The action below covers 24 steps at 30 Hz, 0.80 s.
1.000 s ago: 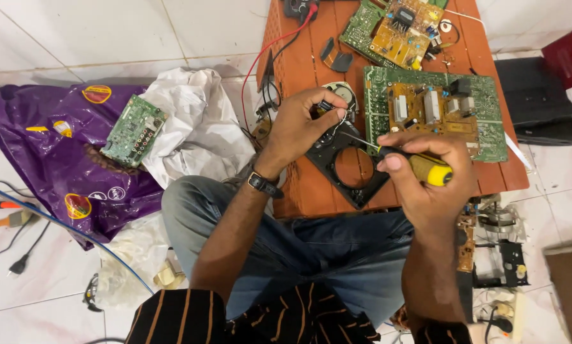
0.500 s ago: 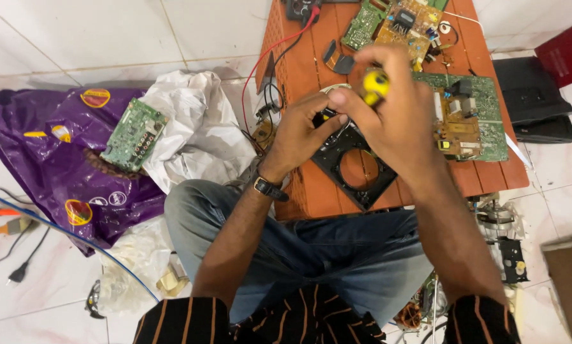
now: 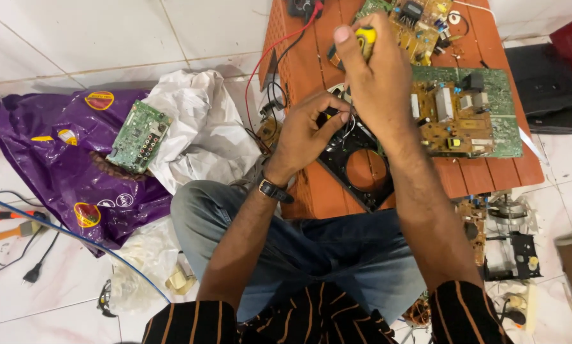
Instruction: Testing and repairing various electronic circuit boards using a screwdriver and manual manipulation of components.
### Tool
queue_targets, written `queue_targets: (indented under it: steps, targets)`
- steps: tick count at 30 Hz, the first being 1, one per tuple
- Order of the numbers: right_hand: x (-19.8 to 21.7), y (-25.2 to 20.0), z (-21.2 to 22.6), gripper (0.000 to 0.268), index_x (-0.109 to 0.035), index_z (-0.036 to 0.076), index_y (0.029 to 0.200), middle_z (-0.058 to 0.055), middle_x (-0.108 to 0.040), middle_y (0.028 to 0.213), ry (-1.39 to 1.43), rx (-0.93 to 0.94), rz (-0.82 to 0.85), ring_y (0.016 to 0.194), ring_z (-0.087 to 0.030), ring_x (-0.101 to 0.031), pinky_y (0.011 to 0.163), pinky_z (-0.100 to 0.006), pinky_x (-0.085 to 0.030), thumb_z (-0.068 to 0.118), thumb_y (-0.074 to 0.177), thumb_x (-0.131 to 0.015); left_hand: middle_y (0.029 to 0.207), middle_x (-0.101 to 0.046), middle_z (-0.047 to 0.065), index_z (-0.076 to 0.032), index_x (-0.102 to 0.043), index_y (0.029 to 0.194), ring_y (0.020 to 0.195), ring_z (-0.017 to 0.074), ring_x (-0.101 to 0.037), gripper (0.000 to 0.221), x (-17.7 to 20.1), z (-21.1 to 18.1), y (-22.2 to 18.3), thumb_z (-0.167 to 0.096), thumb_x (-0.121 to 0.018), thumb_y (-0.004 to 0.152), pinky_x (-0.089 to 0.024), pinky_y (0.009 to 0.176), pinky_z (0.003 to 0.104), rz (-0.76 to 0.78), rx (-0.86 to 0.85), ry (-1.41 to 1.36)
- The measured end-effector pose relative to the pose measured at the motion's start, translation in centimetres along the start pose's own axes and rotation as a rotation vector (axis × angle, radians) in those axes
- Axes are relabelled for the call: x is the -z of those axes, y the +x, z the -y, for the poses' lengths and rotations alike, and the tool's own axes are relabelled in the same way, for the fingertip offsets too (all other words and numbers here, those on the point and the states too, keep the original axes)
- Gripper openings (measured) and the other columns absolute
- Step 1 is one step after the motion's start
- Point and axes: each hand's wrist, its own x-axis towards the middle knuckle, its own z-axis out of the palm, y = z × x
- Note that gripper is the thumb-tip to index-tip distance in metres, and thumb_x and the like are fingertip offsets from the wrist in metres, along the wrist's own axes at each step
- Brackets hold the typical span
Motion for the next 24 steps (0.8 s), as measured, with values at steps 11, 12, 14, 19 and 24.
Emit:
queue_targets:
  steps: [11, 12, 14, 19, 24]
  targets:
    - [1.4, -2.6, 2.6, 0.024, -0.042, 0.005, 0.111, -0.001, -0.048, 0.067, 0.461, -0.091, -0.021, 0.047, -0.011, -0.050, 0.045, -0.023, -0.042, 0.028, 0.114, -0.048, 0.089, -0.065, 0.000, -0.006, -0.066, 0.095, 0.075, 0.0114, -0.054, 0.014, -0.5, 0.0, 0.1, 0.004, -0.071, 0.087, -0.042, 0.070, 0.024, -0.033, 0.042, 0.039]
    - [1.4, -2.8, 2.6, 0.027, -0.042, 0.004, 0.112, -0.001, -0.048, 0.067, 0.474, -0.098, -0.031, 0.048, -0.011, -0.049, 0.046, -0.023, -0.042, 0.031, 0.113, -0.049, 0.090, -0.065, 0.001, -0.006, -0.066, 0.096, 0.077, 0.0120, -0.056, 0.013, -0.5, 0.0, 0.1, 0.004, -0.071, 0.088, -0.044, 0.072, 0.025, -0.028, 0.035, 0.035]
    - [1.4, -3.2, 2.6, 0.031, -0.042, 0.004, 0.112, -0.002, -0.048, 0.067, 0.492, -0.111, -0.039, 0.048, -0.011, -0.049, 0.046, -0.022, -0.042, 0.034, 0.113, -0.049, 0.090, -0.066, 0.001, -0.006, -0.066, 0.096, 0.079, 0.0126, -0.058, 0.012, -0.5, -0.1, 0.1, 0.003, -0.070, 0.089, -0.046, 0.075, 0.025, -0.023, 0.035, 0.034]
    - [1.7, -4.0, 2.4, 0.028, -0.040, 0.006, 0.113, -0.002, -0.048, 0.072, 0.622, -0.125, -0.089, 0.051, -0.010, -0.047, 0.050, -0.022, -0.039, 0.033, 0.112, -0.050, 0.088, -0.066, 0.001, -0.005, -0.066, 0.092, 0.080, 0.0127, -0.060, 0.009, -0.6, -0.6, 0.4, 0.002, -0.070, 0.090, -0.049, 0.077, 0.026, -0.010, 0.023, 0.030]
    - [1.8, -4.7, 0.9, 0.027, -0.039, 0.005, 0.114, -0.003, -0.046, 0.083, 0.616, -0.064, -0.116, 0.052, -0.011, -0.048, 0.046, -0.024, -0.043, 0.031, 0.114, -0.048, 0.088, -0.067, 0.001, -0.005, -0.067, 0.095, 0.076, 0.0114, -0.058, 0.007, -0.7, -0.2, 0.3, -0.001, -0.072, 0.092, -0.046, 0.071, 0.025, 0.011, 0.036, 0.054]
